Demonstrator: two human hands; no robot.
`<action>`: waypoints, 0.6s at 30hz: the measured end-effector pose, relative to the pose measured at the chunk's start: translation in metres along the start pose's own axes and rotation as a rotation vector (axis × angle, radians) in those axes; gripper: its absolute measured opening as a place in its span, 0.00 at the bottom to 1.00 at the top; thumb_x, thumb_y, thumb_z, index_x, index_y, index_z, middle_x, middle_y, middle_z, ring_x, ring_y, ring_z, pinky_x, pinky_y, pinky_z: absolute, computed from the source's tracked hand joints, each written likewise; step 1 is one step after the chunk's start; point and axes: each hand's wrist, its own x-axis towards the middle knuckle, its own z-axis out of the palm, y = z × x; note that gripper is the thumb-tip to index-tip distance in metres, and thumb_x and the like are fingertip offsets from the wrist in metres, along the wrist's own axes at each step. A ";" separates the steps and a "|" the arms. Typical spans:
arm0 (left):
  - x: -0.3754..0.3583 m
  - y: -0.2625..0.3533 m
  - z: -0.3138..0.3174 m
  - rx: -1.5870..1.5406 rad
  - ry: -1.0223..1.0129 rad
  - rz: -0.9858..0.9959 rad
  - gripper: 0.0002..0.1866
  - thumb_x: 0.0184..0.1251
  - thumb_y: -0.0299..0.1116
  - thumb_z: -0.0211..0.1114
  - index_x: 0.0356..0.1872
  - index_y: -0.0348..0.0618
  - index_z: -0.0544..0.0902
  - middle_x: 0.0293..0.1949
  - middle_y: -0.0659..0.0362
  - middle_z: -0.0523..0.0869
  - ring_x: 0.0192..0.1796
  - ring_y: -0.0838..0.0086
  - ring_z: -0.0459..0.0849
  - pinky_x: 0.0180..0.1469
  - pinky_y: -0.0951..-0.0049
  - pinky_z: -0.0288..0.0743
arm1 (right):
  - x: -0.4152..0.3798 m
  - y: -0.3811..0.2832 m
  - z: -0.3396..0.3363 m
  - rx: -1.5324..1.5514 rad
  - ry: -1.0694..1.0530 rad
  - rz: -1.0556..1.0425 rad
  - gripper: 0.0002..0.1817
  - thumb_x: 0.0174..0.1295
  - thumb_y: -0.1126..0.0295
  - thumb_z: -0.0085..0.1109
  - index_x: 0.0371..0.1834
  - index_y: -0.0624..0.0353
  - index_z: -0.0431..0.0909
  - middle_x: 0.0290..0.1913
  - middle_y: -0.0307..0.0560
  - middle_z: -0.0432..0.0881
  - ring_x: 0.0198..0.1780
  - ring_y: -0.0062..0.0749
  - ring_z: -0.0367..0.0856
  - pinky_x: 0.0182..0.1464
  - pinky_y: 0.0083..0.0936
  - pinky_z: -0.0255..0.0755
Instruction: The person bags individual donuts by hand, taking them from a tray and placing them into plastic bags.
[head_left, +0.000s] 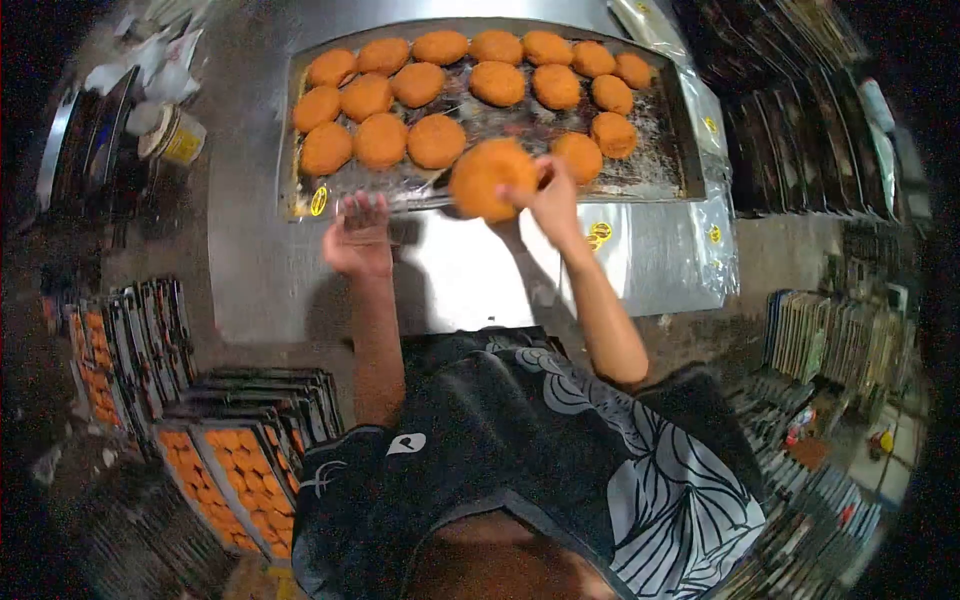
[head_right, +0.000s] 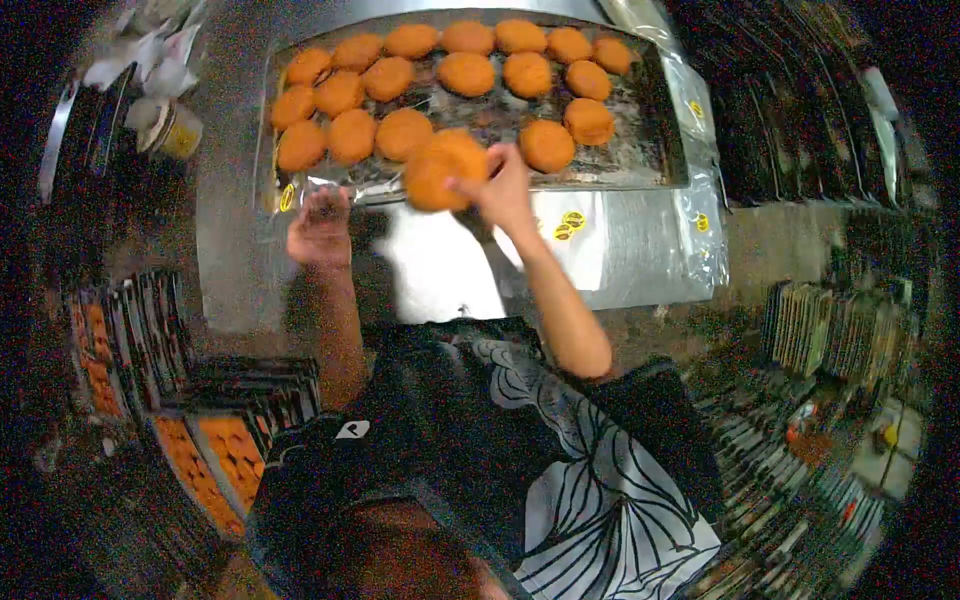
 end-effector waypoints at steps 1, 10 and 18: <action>-0.003 -0.019 0.014 0.033 0.087 0.054 0.23 0.53 0.28 0.48 0.54 0.43 0.60 0.47 0.52 0.73 0.52 0.61 0.72 0.56 0.49 0.61 | -0.020 -0.029 0.007 0.087 -0.025 0.046 0.31 0.31 0.67 0.72 0.37 0.62 0.63 0.33 0.47 0.71 0.37 0.32 0.70 0.40 0.24 0.67; -0.060 -0.139 0.087 0.468 -0.006 -0.322 0.30 0.55 0.43 0.52 0.57 0.41 0.58 0.53 0.51 0.67 0.54 0.61 0.69 0.55 0.61 0.65 | -0.068 -0.072 -0.021 0.127 0.191 0.118 0.46 0.38 0.65 0.70 0.59 0.64 0.50 0.51 0.55 0.66 0.57 0.36 0.62 0.58 0.30 0.55; -0.085 -0.156 0.063 0.365 -0.062 -0.643 0.26 0.51 0.35 0.60 0.52 0.40 0.64 0.49 0.54 0.71 0.49 0.67 0.72 0.50 0.69 0.69 | -0.056 -0.035 -0.072 -0.117 -0.220 0.027 0.33 0.49 0.66 0.60 0.59 0.56 0.59 0.37 0.52 0.76 0.28 0.30 0.76 0.33 0.24 0.69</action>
